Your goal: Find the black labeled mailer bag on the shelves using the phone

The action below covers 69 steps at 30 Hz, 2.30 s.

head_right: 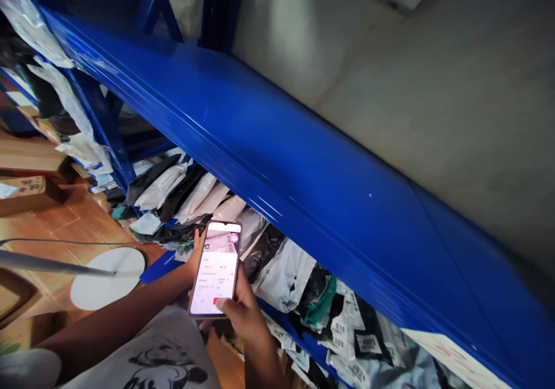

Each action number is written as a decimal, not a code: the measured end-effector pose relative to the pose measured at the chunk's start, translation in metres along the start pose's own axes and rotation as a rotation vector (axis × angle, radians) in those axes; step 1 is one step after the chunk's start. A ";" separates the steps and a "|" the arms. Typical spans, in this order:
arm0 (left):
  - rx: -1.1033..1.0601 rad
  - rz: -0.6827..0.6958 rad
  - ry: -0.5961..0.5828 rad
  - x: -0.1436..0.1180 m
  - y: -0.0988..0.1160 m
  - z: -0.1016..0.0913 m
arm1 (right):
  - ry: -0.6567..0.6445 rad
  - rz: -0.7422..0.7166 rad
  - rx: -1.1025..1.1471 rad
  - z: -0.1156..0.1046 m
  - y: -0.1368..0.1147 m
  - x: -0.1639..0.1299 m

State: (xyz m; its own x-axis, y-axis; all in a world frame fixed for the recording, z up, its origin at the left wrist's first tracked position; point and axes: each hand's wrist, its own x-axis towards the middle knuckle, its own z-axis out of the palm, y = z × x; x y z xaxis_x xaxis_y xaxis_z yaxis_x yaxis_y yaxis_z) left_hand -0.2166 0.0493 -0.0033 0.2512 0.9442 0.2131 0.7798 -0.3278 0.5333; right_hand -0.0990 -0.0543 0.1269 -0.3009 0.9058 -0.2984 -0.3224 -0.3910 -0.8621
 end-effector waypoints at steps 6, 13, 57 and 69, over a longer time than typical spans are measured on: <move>0.019 -0.029 -0.115 0.000 0.003 -0.004 | 0.273 -0.029 0.069 -0.007 0.008 -0.015; 0.034 -0.014 -0.108 0.000 0.003 -0.009 | 0.561 -0.061 0.036 -0.030 0.015 -0.030; 0.080 -0.021 -0.189 0.047 0.009 -0.015 | 0.669 -0.271 0.161 -0.034 0.050 0.079; 0.113 -0.107 -0.328 0.068 0.023 -0.039 | 0.711 -0.316 0.193 -0.037 0.055 0.084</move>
State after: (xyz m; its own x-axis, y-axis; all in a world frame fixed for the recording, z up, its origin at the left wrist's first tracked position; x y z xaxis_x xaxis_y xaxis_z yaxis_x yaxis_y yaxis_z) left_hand -0.2043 0.1044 0.0548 0.3205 0.9393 -0.1227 0.8658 -0.2379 0.4402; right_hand -0.1088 0.0062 0.0391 0.4539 0.8399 -0.2975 -0.4660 -0.0608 -0.8827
